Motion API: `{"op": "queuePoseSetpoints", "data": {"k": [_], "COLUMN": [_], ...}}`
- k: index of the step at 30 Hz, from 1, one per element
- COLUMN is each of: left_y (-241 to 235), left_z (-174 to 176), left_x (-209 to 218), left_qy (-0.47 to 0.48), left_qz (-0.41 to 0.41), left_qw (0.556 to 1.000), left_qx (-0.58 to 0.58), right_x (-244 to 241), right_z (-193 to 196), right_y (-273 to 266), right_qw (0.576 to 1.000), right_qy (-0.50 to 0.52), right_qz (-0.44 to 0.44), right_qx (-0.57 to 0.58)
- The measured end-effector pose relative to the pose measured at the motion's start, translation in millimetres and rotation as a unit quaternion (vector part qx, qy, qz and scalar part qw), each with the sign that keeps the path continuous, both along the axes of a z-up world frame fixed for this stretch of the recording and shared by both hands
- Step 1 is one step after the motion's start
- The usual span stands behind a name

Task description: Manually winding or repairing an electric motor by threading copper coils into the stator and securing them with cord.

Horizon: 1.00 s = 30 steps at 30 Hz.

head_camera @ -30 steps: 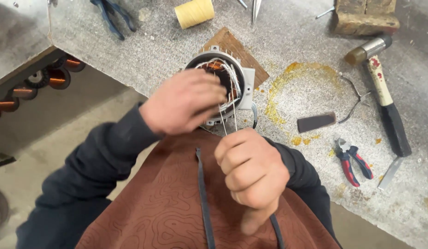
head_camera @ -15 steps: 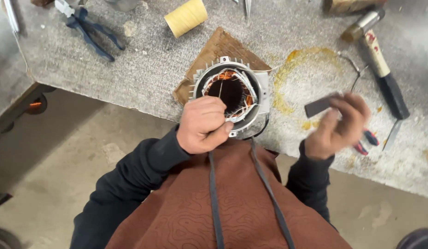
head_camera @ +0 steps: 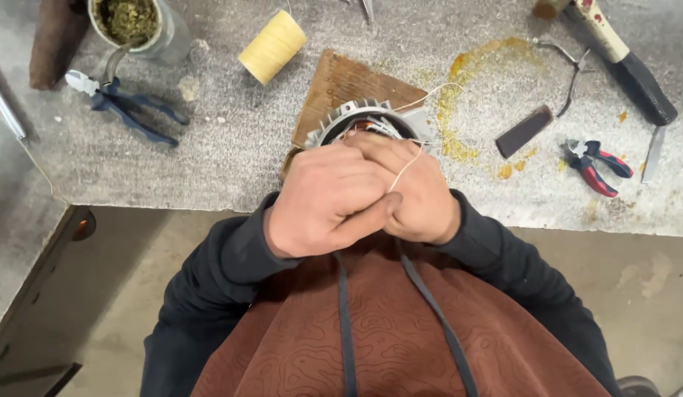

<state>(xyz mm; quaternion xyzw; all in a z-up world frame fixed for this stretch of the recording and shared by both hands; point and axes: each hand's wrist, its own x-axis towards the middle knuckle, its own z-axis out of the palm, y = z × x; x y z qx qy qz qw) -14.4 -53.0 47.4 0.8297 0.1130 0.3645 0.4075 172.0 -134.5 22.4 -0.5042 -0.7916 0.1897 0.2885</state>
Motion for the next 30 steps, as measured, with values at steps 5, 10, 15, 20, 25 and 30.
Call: {"op": "queuePoseSetpoints", "data": {"k": [5,10,15,20,25,30], "left_y": [18,30,12,4,6,4], "left_z": [-25,-47,-39,-52,-55,-56], "left_x": [5,8,4,0,3,4], "left_qy": [-0.078,-0.091,-0.13,-0.143,-0.177,-0.178], "left_qz": [-0.139,-0.26,-0.255,-0.24,-0.233,-0.241], "left_qw": [0.981,0.939,0.954,0.941,0.936,0.933], "left_qx": [-0.114,-0.206,-0.093,-0.191,-0.196,-0.201], "right_x": [16,27,26,30,32,32], "right_z": [-14,-19,-5,-14,-16,-19], "right_y": [3,15,34,42,48,48], "right_qw": [0.996,0.984,0.958,0.944,0.947,0.956], "right_qy": [0.023,0.043,0.094,0.092,0.104,0.137], "right_qz": [0.079,0.163,0.255,0.299,0.302,0.259], "right_qx": [-0.034,-0.052,-0.093,-0.101,-0.032,0.029]}}
